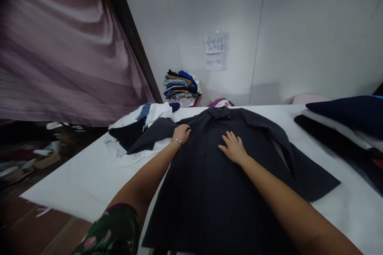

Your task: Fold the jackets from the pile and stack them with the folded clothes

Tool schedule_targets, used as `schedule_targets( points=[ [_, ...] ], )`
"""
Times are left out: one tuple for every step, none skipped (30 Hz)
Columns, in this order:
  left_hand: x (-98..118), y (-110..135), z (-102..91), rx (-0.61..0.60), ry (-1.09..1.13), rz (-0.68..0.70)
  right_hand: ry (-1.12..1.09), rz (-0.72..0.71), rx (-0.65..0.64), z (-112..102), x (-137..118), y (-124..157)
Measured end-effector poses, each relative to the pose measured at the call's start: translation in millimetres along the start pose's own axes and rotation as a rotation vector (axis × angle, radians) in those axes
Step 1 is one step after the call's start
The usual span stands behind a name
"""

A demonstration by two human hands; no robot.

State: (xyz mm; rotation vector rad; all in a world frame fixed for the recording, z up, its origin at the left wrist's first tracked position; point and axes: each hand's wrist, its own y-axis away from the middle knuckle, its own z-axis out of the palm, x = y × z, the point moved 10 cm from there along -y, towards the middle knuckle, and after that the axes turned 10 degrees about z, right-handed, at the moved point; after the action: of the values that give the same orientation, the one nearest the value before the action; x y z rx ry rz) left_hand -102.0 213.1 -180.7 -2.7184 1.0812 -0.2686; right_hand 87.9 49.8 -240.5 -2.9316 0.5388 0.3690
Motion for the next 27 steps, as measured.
schedule_targets(
  points=[
    [-9.0,-13.4,-1.6,-0.005,-0.01,-0.019,0.016,0.03,-0.02,8.6,4.3,-11.8],
    [-17.9,-26.5,-1.7,-0.011,-0.018,-0.038,0.031,0.061,-0.049,18.6,9.8,-21.5],
    [-26.3,-39.1,-0.1,-0.021,-0.026,-0.057,0.047,0.09,-0.08,29.2,15.9,-28.9],
    [-34.2,-51.0,2.9,-0.033,-0.033,-0.075,0.063,0.112,-0.106,39.5,21.9,-33.8],
    [-41.1,-62.4,7.0,-0.046,-0.038,-0.09,0.08,0.128,-0.125,48.8,27.4,-36.7],
    [-47.0,-73.1,12.2,-0.061,-0.04,-0.102,0.095,0.136,-0.133,56.3,31.8,-37.9],
    [-51.8,-83.3,18.2,-0.077,-0.041,-0.111,0.108,0.136,-0.13,61.6,34.9,-38.0],
    [-55.8,-93.1,24.9,-0.092,-0.039,-0.12,0.117,0.133,-0.119,64.8,37.0,-37.5],
    [-59.0,-102.4,32.1,-0.108,-0.036,-0.13,0.123,0.129,-0.108,66.7,38.3,-36.7],
    [-61.8,-111.2,39.9,-0.125,-0.031,-0.143,0.127,0.127,-0.1,67.8,39.1,-35.8],
    [-64.1,-119.5,48.1,-0.146,-0.024,-0.159,0.131,0.125,-0.094,68.1,39.3,-35.1],
    [-66.4,-127.3,56.4,-0.168,-0.015,-0.178,0.136,0.123,-0.089,68.0,39.2,-34.7],
    [-68.9,-134.4,64.5,-0.192,-0.006,-0.2,0.142,0.124,-0.086,67.7,39.1,-34.6],
    [-71.8,-141.0,71.8,-0.216,0.005,-0.222,0.147,0.126,-0.084,67.4,39.1,-34.6],
    [-75.6,-146.9,77.7,-0.235,0.017,-0.245,0.151,0.127,-0.081,67.1,39.1,-34.8],
    [-80.8,-152.2,81.4,-0.244,0.028,-0.27,0.153,0.128,-0.079,66.9,39.1,-34.9],
    [-87.8,-156.5,82.7,-0.243,0.036,-0.297,0.151,0.128,-0.077,66.8,39.2,-35.0],
    [-96.6,-159.8,82.2,-0.233,0.043,-0.326,0.148,0.128,-0.074,66.8,39.4,-35.0],
    [-106.7,-161.7,80.5,-0.218,0.047,-0.355,0.143,0.127,-0.072,66.8,39.4,-35.0],
    [-117.6,-162.2,78.7,-0.204,0.05,-0.385,0.138,0.123,-0.069,66.7,39.4,-34.9],
    [-128.3,-161.5,77.7,-0.195,0.053,-0.412,0.134,0.12,-0.064,66.6,39.3,-34.8],
    [-138.0,-160.0,78.1,-0.191,0.059,-0.432,0.131,0.118,-0.059,66.2,39.3,-34.8],
    [-145.9,-158.2,80.1,-0.193,0.067,-0.444,0.131,0.116,-0.053,65.7,39.2,-34.7],
    [-151.8,-156.6,83.6,-0.198,0.079,-0.446,0.132,0.113,-0.047,65.2,39.0,-34.7],
    [-155.7,-155.7,87.9,-0.203,0.094,-0.439,0.134,0.11,-0.042,64.7,38.7,-34.7],
    [-158.1,-155.4,92.3,-0.208,0.11,-0.427,0.136,0.108,-0.04,64.4,38.4,-34.7],
    [-159.3,-156.0,96.0,-0.211,0.124,-0.413,0.138,0.106,-0.039,64.1,38.1,-34.8]
  ],
)
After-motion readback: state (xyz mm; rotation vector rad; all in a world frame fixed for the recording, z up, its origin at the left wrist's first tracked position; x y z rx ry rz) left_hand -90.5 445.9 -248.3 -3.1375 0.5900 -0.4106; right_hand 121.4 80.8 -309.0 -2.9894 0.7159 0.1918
